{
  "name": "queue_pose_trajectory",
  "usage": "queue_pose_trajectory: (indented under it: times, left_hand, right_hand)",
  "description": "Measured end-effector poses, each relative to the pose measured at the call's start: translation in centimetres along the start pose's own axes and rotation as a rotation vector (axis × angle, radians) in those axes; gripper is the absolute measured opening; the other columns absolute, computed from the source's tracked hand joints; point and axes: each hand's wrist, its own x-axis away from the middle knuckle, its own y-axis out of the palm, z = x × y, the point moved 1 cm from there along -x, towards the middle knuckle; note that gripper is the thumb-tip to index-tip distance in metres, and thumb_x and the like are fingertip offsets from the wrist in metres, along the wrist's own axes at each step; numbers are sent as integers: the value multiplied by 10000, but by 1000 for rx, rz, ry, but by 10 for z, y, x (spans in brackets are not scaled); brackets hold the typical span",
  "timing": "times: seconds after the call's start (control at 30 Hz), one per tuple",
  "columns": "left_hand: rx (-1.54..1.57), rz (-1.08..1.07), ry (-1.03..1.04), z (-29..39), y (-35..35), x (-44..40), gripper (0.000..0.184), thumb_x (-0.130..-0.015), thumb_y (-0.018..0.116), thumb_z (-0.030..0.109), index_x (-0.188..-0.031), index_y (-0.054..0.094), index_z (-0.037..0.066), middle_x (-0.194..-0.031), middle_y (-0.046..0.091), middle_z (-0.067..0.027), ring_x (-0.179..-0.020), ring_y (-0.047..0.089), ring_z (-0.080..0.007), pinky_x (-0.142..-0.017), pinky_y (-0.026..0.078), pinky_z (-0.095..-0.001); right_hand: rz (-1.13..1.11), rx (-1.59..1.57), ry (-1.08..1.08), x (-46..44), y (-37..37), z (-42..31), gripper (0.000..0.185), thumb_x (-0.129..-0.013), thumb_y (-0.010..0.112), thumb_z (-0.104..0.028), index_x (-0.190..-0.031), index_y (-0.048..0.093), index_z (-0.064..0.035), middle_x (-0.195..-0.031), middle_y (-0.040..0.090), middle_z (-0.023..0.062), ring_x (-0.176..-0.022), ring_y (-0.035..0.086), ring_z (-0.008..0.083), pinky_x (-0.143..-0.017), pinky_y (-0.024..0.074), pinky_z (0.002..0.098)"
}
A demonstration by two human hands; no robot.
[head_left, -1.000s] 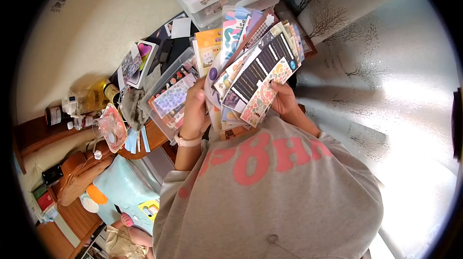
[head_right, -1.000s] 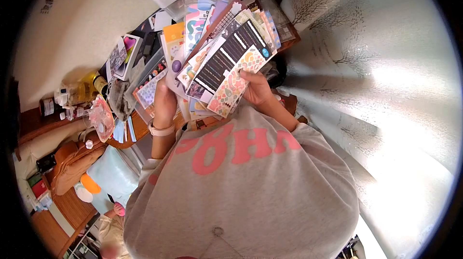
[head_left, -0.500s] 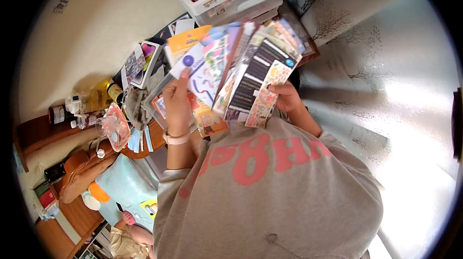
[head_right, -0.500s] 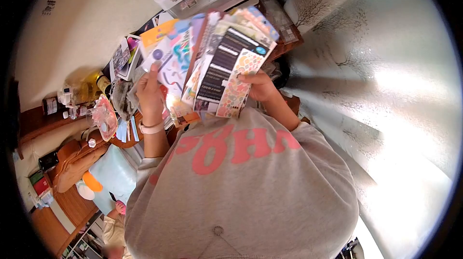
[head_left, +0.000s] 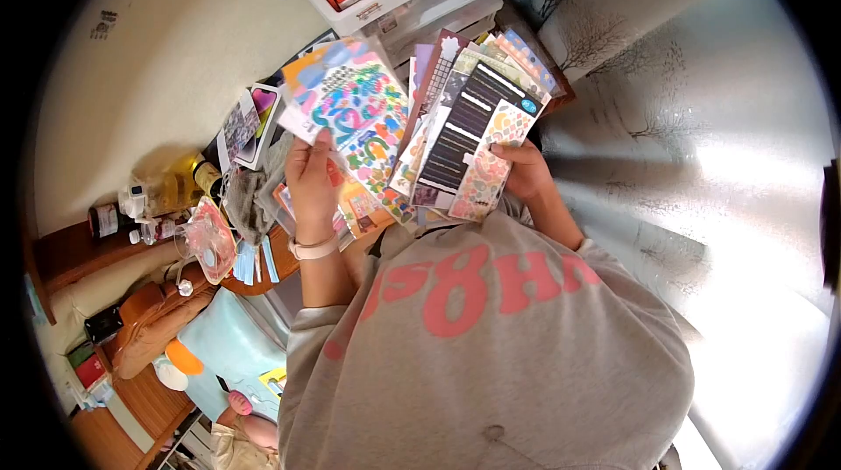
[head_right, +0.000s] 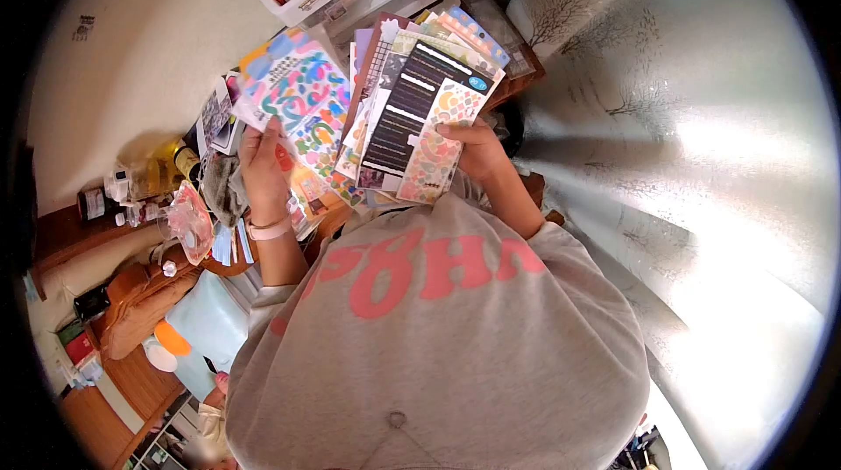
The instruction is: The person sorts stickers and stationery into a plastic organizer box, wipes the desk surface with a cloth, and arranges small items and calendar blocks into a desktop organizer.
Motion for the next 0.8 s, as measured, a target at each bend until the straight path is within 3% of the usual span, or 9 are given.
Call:
queue_pose_trajectory:
  times: [0.1,0.17,0.23,0.3,0.37,0.5,0.63,0.73,0.8]
  left_hand:
    - [-34,-44,102,10,11,-3,296,-882,452,43,-1171,450,-20,-1119,532,-70,-971,515,-113,-828,406,-239]
    - [-91,-56,24,8,17,-2,368,-876,439,20,-1239,380,-4,-1172,489,-80,-1027,485,-134,-879,379,-256]
    - [-176,-139,188,1,32,0,472,-871,436,2,-1313,274,45,-1192,451,-71,-1033,440,-125,-891,351,-250]
    - [-200,-80,188,0,47,13,673,-851,393,-48,-1398,34,110,-1342,300,-89,-1134,376,-163,-915,296,-241]
    - [-229,-13,170,-5,48,21,685,-858,384,-40,-1400,2,131,-1336,331,-95,-1155,364,-164,-911,284,-231]
    - [-101,53,98,-17,37,30,620,-874,417,12,-1396,93,96,-1322,370,-110,-1192,344,-170,-940,285,-244]
    - [-147,-29,34,-22,37,35,410,-872,502,116,-1248,415,-23,-1281,432,-115,-1176,393,-181,-992,286,-307]
    - [-236,-45,42,-28,34,35,433,-858,530,115,-1255,408,-9,-1260,448,-105,-1148,415,-162,-980,299,-306]
    - [-89,-60,-30,-27,38,37,435,-835,560,88,-1240,423,7,-1208,482,-102,-1124,429,-144,-936,346,-286]
  right_hand:
    - [-60,3,-24,2,2,-8,484,-728,554,8,-1194,424,36,-1139,533,139,-1028,537,258,-889,420,371]
    - [-115,36,5,2,4,-8,486,-727,553,21,-1194,423,34,-1146,530,141,-1027,539,249,-878,427,364]
    - [-93,59,30,2,7,-7,485,-723,561,28,-1190,433,28,-1145,533,141,-1033,537,240,-870,429,356]
    - [-65,174,73,1,16,-6,483,-716,579,19,-1180,445,25,-1133,543,137,-1023,543,235,-868,426,348]
    - [-65,177,72,1,19,-7,477,-712,585,17,-1170,452,29,-1118,554,135,-1009,551,233,-870,422,348]
    - [-81,165,101,-5,15,-7,472,-717,579,32,-1171,449,29,-1126,549,133,-1009,553,237,-862,428,358]
    - [-79,185,104,-6,16,-11,451,-720,592,16,-1157,480,22,-1115,562,121,-996,558,230,-864,425,349]
    - [-136,167,103,-10,10,-17,461,-719,585,37,-1166,470,23,-1124,555,125,-1011,551,228,-866,428,351]
    - [-124,157,111,-11,0,-20,466,-720,582,39,-1170,464,22,-1127,553,125,-1015,550,229,-867,429,353]
